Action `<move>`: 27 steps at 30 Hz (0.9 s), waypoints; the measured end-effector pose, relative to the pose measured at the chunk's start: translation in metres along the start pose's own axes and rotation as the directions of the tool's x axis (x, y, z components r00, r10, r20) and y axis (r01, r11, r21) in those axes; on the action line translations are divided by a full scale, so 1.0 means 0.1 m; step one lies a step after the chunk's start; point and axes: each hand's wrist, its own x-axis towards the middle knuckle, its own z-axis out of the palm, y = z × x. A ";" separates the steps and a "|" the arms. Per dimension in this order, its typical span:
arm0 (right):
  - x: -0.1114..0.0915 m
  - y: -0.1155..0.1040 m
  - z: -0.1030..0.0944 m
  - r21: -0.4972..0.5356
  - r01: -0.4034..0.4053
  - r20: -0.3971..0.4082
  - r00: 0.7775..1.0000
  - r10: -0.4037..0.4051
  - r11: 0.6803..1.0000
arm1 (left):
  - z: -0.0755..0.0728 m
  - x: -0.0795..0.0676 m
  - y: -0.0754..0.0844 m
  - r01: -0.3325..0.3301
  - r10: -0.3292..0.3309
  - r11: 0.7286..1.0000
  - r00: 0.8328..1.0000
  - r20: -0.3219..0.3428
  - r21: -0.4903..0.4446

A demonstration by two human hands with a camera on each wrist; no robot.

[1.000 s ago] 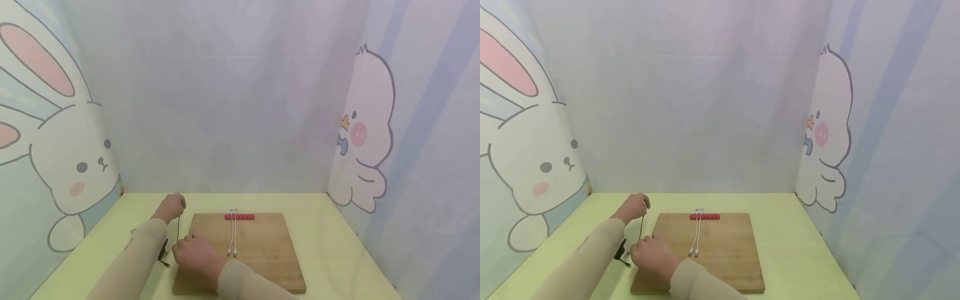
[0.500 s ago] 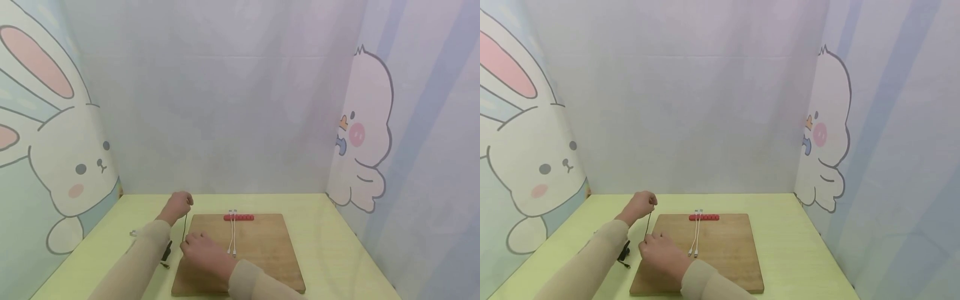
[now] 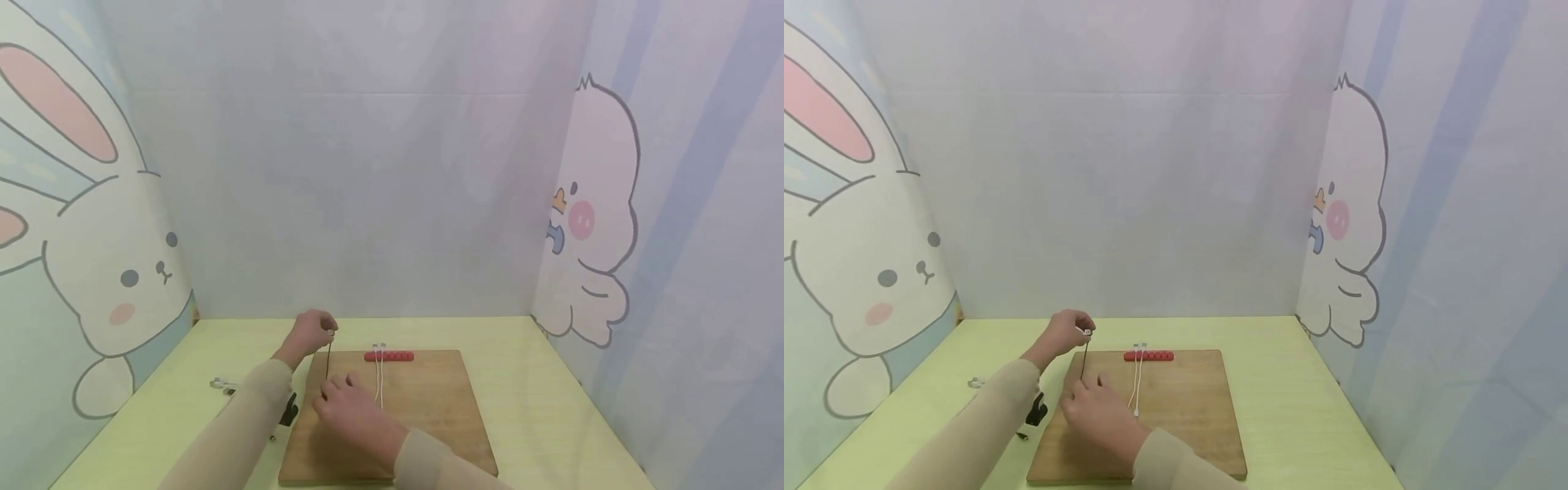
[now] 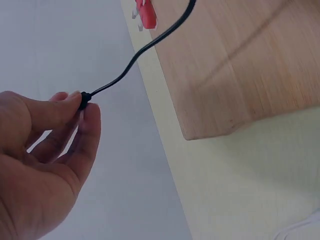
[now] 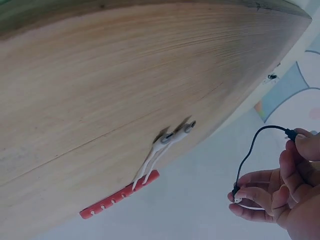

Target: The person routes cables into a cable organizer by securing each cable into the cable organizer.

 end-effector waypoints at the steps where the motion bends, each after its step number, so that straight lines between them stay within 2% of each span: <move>1: -0.02 0.01 0.01 0.004 -0.001 -0.002 1.000 0.002 1.000 | 0.01 0.00 0.03 -0.001 0.001 1.000 1.000 -0.006 -0.026; 4: -0.07 0.05 0.02 0.021 -0.006 0.005 1.000 0.005 1.000 | 0.05 -0.01 0.12 -0.030 0.028 0.997 0.999 -0.023 -0.070; 10: -0.24 0.14 0.04 0.043 -0.019 0.046 0.999 0.017 0.999 | 0.17 -0.02 0.24 -0.073 0.068 0.993 0.996 -0.054 -0.092; 20: -0.59 0.31 0.17 0.022 -0.078 0.008 0.997 0.078 0.997 | 0.46 0.04 0.43 -0.134 0.126 0.985 0.989 -0.075 -0.106; 27: -0.66 0.38 0.19 0.141 -0.193 0.087 0.979 0.182 0.971 | 0.69 0.11 0.53 -0.133 0.125 0.977 0.990 -0.061 -0.168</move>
